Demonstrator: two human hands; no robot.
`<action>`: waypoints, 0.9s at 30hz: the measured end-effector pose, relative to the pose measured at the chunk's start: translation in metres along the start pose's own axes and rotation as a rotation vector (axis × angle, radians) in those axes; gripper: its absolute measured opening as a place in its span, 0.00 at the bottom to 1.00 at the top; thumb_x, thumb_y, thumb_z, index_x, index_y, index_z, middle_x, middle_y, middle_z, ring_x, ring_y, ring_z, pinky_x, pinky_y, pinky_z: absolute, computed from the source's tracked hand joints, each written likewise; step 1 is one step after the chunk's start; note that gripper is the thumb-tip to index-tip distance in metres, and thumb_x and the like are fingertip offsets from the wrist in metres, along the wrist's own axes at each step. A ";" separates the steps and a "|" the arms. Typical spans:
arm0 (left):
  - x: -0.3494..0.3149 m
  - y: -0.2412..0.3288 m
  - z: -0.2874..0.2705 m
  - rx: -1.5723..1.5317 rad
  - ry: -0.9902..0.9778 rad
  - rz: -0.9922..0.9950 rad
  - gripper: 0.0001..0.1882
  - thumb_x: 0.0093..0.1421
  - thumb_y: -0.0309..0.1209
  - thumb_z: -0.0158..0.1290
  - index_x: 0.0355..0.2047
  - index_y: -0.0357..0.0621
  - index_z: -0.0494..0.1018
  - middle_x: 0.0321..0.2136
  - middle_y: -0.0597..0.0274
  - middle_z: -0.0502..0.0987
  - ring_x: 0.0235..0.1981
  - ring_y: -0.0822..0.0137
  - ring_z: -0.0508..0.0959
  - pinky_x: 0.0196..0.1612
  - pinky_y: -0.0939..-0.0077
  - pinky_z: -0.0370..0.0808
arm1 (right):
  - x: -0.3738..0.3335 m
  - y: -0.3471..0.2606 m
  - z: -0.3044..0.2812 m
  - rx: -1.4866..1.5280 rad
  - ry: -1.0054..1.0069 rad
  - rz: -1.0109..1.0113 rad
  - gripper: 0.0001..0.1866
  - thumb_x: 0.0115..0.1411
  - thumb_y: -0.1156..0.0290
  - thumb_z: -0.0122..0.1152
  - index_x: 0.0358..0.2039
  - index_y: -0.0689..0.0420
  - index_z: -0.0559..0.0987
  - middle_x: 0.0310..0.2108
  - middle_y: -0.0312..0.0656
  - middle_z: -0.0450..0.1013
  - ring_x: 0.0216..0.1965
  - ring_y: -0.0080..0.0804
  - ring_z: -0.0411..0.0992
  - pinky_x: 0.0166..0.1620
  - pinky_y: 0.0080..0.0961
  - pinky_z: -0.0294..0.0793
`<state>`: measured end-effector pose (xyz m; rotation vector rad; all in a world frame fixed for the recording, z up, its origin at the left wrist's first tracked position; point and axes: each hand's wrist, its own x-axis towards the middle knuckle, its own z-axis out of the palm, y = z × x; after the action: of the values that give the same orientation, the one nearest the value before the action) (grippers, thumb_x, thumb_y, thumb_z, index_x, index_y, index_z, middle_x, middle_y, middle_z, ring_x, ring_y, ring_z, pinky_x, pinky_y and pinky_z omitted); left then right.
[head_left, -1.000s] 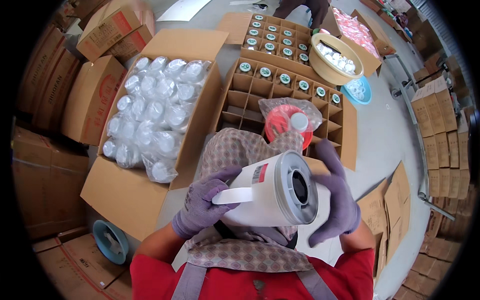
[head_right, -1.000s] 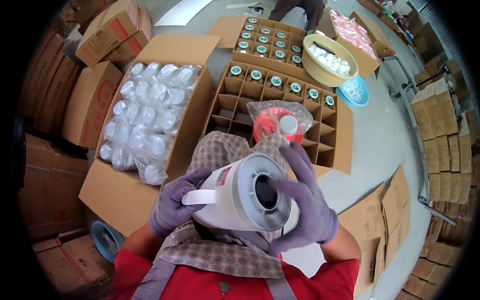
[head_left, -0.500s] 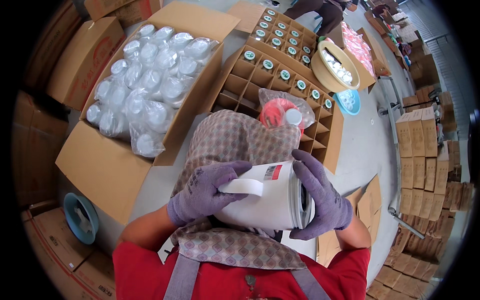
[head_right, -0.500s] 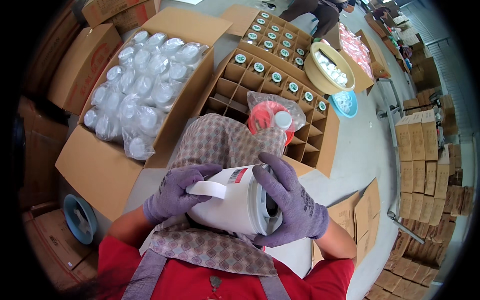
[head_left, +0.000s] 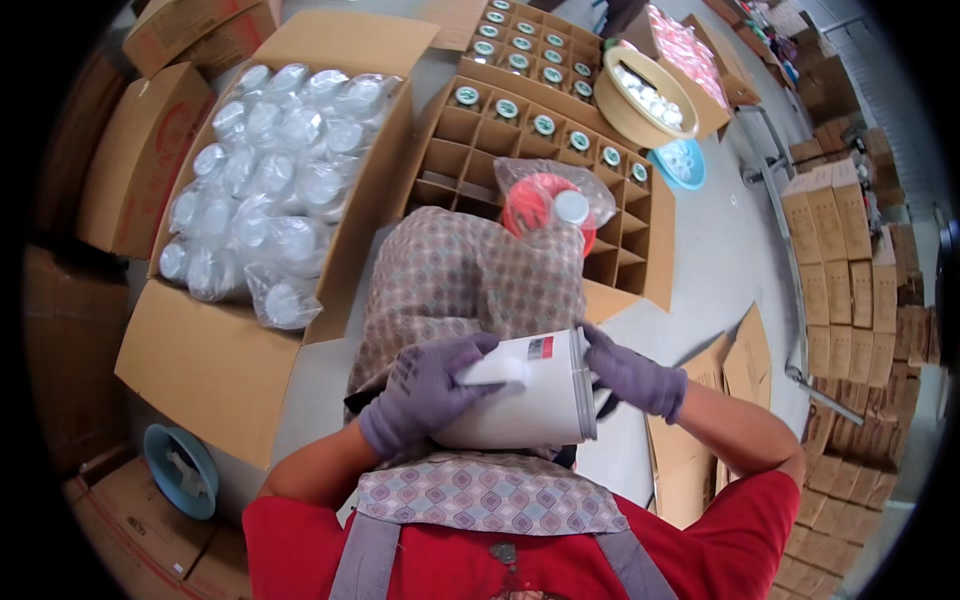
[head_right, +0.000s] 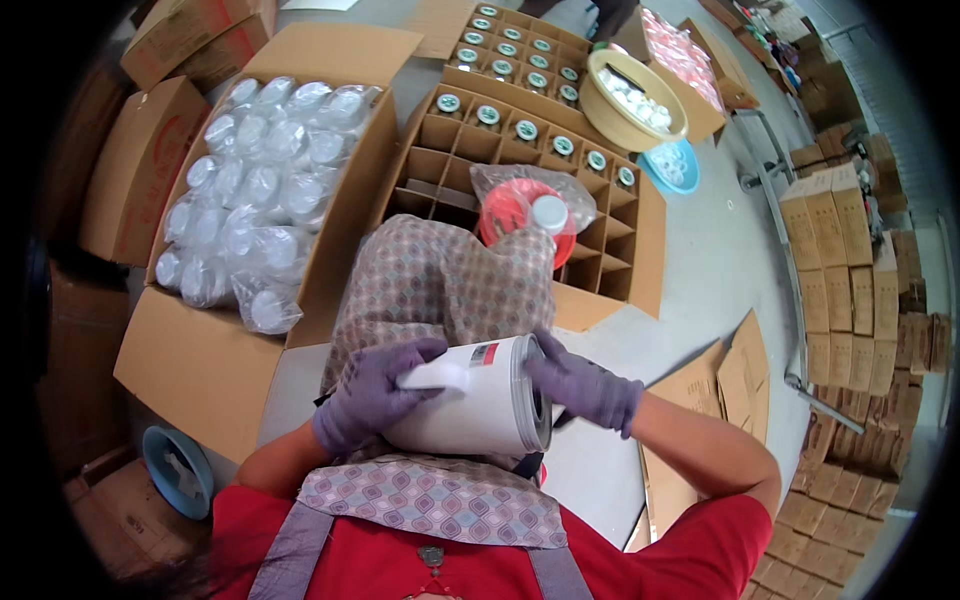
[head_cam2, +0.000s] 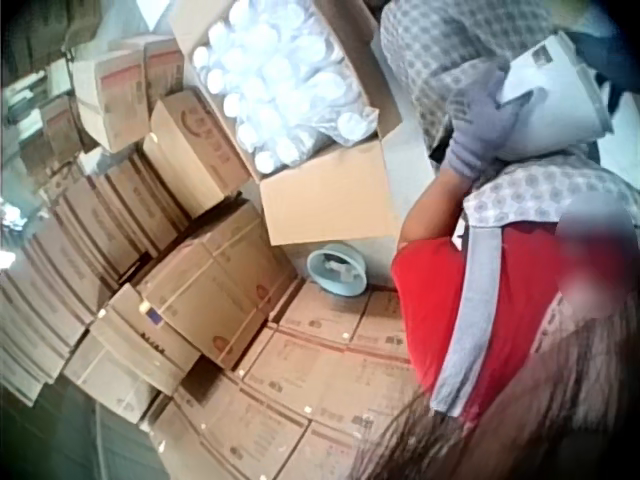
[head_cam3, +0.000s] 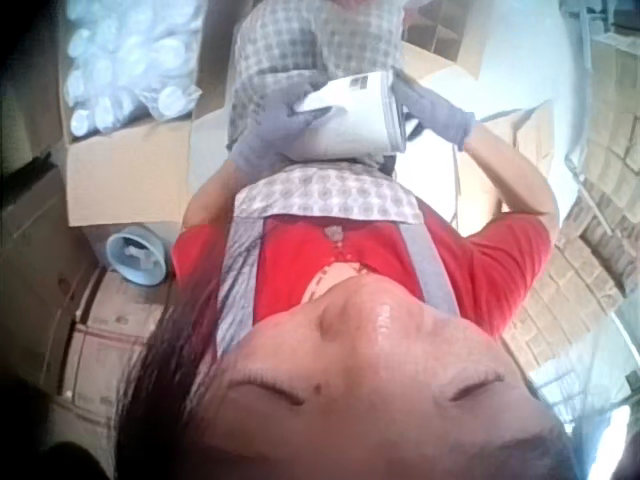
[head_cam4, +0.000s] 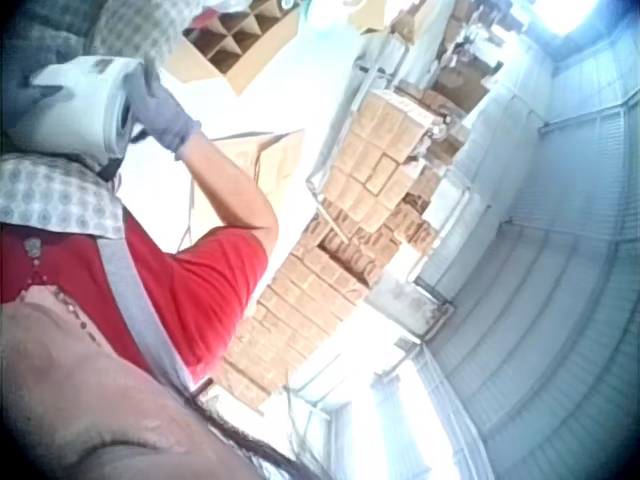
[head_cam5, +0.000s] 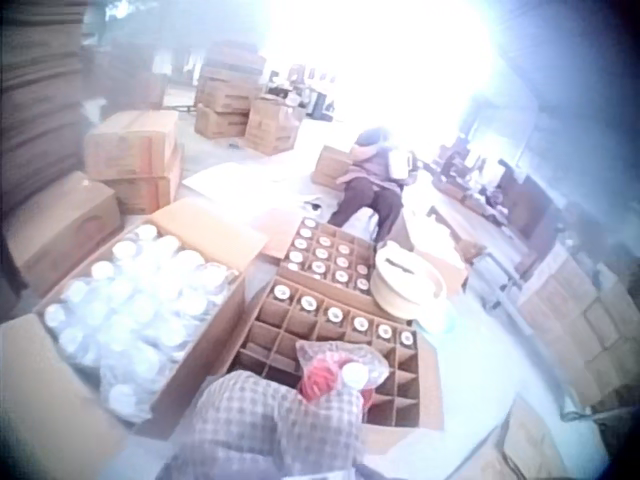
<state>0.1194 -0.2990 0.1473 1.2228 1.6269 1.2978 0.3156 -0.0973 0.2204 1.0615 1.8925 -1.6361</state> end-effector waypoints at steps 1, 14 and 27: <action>-0.002 0.001 0.002 0.053 0.025 0.094 0.19 0.55 0.39 0.61 0.42 0.38 0.76 0.41 0.49 0.79 0.41 0.53 0.80 0.47 0.67 0.75 | -0.009 0.004 -0.002 -0.006 -0.080 0.184 0.40 0.62 0.40 0.49 0.59 0.63 0.65 0.47 0.60 0.70 0.47 0.40 0.74 0.47 0.37 0.76; -0.012 0.030 0.021 0.448 -0.180 0.444 0.17 0.37 0.36 0.67 0.24 0.46 0.70 0.56 0.46 0.70 0.55 0.45 0.72 0.63 0.43 0.57 | -0.019 0.009 -0.012 -0.267 0.155 -0.199 0.53 0.48 0.29 0.58 0.63 0.57 0.62 0.58 0.63 0.63 0.53 0.58 0.68 0.53 0.57 0.66; 0.009 0.008 0.030 0.169 -0.108 0.365 0.21 0.48 0.40 0.63 0.39 0.40 0.76 0.57 0.43 0.68 0.61 0.45 0.66 0.65 0.48 0.56 | -0.003 0.044 0.011 -0.320 0.550 -0.775 0.39 0.62 0.50 0.47 0.65 0.64 0.56 0.65 0.57 0.54 0.65 0.55 0.52 0.68 0.46 0.45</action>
<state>0.1461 -0.2808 0.1486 1.7251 1.5070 1.3002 0.3491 -0.1085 0.1921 0.7165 3.0921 -1.3607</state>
